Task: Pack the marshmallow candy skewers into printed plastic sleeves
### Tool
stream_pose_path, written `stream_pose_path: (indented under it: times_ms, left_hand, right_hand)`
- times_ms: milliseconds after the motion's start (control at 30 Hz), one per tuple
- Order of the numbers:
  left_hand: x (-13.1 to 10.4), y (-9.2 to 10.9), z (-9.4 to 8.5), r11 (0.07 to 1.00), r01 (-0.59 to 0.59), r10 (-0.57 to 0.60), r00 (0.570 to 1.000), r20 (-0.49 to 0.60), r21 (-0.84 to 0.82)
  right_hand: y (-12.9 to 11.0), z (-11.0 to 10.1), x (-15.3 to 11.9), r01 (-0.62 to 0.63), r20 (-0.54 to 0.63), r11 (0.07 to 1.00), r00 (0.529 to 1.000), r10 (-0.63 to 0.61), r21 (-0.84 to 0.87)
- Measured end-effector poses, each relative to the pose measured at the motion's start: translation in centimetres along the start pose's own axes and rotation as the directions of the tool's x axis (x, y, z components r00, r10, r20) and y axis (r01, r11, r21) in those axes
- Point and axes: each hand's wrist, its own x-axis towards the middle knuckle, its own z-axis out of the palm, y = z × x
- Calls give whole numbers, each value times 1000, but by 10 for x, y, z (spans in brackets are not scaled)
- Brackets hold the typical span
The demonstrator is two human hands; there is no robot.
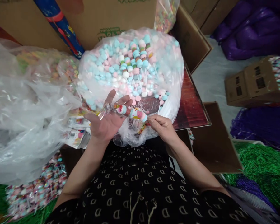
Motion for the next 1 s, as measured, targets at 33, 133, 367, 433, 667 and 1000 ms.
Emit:
stream_pose_path:
  times_ms: [33,133,367,433,667,1000]
  left_hand:
    - [0,-3,2,1000,-26,26,1000,-6,12]
    - [1,-9,6,997,-72,73,997,-16,35]
    - [-5,-13,10,993,-117,116,992,-53,-8]
    - [-5,-15,9,993,-111,109,993,-43,-46]
    - [1,-29,9,989,-78,75,997,-27,-126]
    - [-2,-42,12,996,-15,15,1000,8,-84]
  right_hand:
    - [-1,4,0,-14,-5,999,1000,14,33]
    - [-2,13,-1,-49,17,994,999,47,97]
    - [9,23,-4,-43,48,988,998,36,149]
    - [12,25,-4,-14,25,995,1000,12,102]
    - [18,38,-11,97,-82,995,992,-99,-30]
    - [15,52,-12,21,2,999,1000,-21,38]
